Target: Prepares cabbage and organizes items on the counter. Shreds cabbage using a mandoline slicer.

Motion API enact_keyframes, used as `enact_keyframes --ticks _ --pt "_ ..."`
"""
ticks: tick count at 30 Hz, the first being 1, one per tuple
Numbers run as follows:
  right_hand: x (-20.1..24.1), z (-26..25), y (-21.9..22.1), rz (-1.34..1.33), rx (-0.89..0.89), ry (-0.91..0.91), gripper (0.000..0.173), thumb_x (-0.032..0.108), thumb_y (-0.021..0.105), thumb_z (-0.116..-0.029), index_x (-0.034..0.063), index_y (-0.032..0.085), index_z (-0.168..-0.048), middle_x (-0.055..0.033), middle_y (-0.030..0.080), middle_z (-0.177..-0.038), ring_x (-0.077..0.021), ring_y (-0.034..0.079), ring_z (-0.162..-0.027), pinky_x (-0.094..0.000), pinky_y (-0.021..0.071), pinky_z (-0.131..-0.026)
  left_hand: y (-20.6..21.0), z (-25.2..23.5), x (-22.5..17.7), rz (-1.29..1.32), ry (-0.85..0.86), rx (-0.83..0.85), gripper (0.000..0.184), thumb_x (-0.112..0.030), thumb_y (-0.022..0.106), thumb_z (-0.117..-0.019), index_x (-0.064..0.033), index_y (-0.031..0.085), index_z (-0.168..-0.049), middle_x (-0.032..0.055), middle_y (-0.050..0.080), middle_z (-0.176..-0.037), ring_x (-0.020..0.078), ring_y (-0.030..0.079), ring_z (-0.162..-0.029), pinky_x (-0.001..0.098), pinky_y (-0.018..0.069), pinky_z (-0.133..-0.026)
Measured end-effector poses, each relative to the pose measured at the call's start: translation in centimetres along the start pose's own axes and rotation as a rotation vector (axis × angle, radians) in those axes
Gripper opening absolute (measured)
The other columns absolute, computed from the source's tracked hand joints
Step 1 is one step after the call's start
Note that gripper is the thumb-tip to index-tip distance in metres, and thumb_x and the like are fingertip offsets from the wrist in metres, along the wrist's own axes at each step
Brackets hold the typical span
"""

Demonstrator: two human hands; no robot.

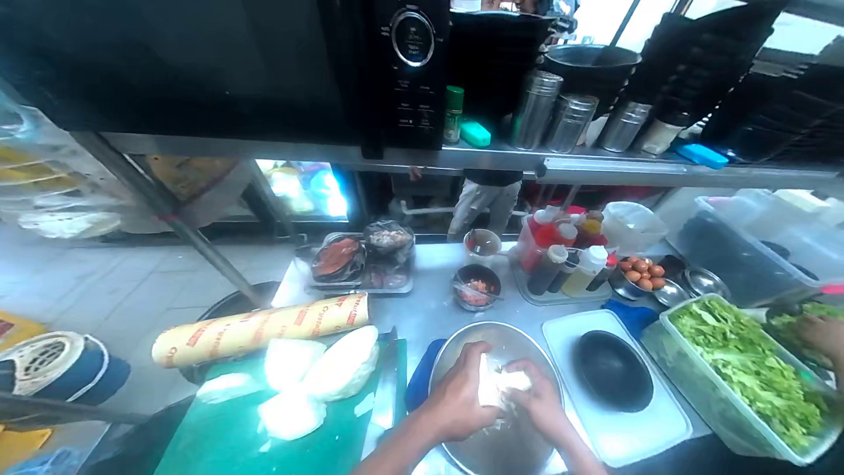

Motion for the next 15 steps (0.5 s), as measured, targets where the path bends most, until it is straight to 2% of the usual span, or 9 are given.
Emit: enact_keyframes --ticks 3,4,6,8,9,13,15 --pt "-4.9 -0.1 -0.7 0.117 0.003 0.141 0.04 0.017 0.081 -0.0841 0.0175 0.065 -0.121 0.0 0.069 -0.121 -0.0134 0.068 -0.107 -0.0402 0.0611 -0.09 -0.1 0.1 0.3 -0.003 0.011 -0.015 0.107 -0.044 0.089 -0.0671 -0.0194 0.031 -0.153 0.006 0.047 -0.148 0.0116 0.057 -0.126 0.0344 0.0548 -0.103" --pt "-5.2 0.1 -0.9 0.131 0.005 0.156 0.041 0.018 0.081 -0.0837 0.018 0.065 -0.121 0.0003 0.069 -0.121 -0.0129 0.068 -0.107 -0.0404 0.061 -0.09 0.0 0.2 0.5 0.0 0.02 -0.022 0.107 -0.044 0.09 -0.0668 -0.0189 0.031 -0.153 0.0063 0.047 -0.148 0.0115 0.057 -0.126 0.0338 0.0548 -0.103" --pt "-2.6 0.2 -0.6 0.087 0.014 0.095 0.041 0.017 0.081 -0.0851 0.0196 0.065 -0.123 0.0031 0.069 -0.123 -0.011 0.068 -0.11 -0.0386 0.0614 -0.092 -0.1 0.1 0.7 0.016 0.028 -0.044 0.108 -0.041 0.092 -0.0657 -0.0177 0.032 -0.153 0.0074 0.048 -0.148 0.0123 0.058 -0.126 0.0346 0.055 -0.103" --pt "0.3 0.2 0.0 0.043 0.04 0.005 0.039 0.014 0.079 -0.0877 0.0199 0.065 -0.124 0.0047 0.067 -0.126 -0.0104 0.065 -0.116 -0.0373 0.0592 -0.097 0.0 0.3 0.7 0.029 0.027 -0.047 0.107 -0.039 0.092 -0.066 -0.0178 0.032 -0.152 0.0066 0.048 -0.147 0.0114 0.058 -0.125 0.0345 0.0555 -0.103" --pt "0.2 0.1 0.1 0.05 0.037 -0.001 0.038 0.015 0.078 -0.0881 0.02 0.064 -0.124 0.0044 0.068 -0.126 -0.0104 0.065 -0.115 -0.0373 0.0592 -0.098 0.1 0.3 0.6 0.025 0.03 -0.044 0.107 -0.04 0.092 -0.066 -0.0178 0.032 -0.152 0.0063 0.049 -0.146 0.0107 0.058 -0.124 0.0338 0.0555 -0.103" --pt "-5.9 -0.3 -1.2 0.237 0.032 0.17 0.043 0.022 0.08 -0.0851 0.0185 0.064 -0.125 -0.0017 0.068 -0.125 -0.0148 0.066 -0.114 -0.0431 0.057 -0.098 0.0 0.3 0.8 0.004 0.049 -0.046 0.108 -0.04 0.092 -0.0653 -0.0166 0.032 -0.152 0.0064 0.05 -0.145 0.0101 0.059 -0.123 0.0331 0.0559 -0.102" --pt "-5.8 -0.1 -1.6 0.218 -0.018 0.192 0.045 0.023 0.082 -0.0838 0.0203 0.064 -0.125 -0.0006 0.069 -0.123 -0.0141 0.067 -0.111 -0.0437 0.0586 -0.096 0.1 0.3 0.9 0.011 0.05 -0.063 0.109 -0.04 0.093 -0.0648 -0.0159 0.032 -0.152 0.0073 0.05 -0.145 0.0105 0.06 -0.122 0.0334 0.0562 -0.102"
Point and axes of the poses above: each hand's wrist, its own z-axis away from the middle knuckle, its own y-axis out of the palm, x = y × z, the point moved 3 cm from there along -z, towards the middle knuckle
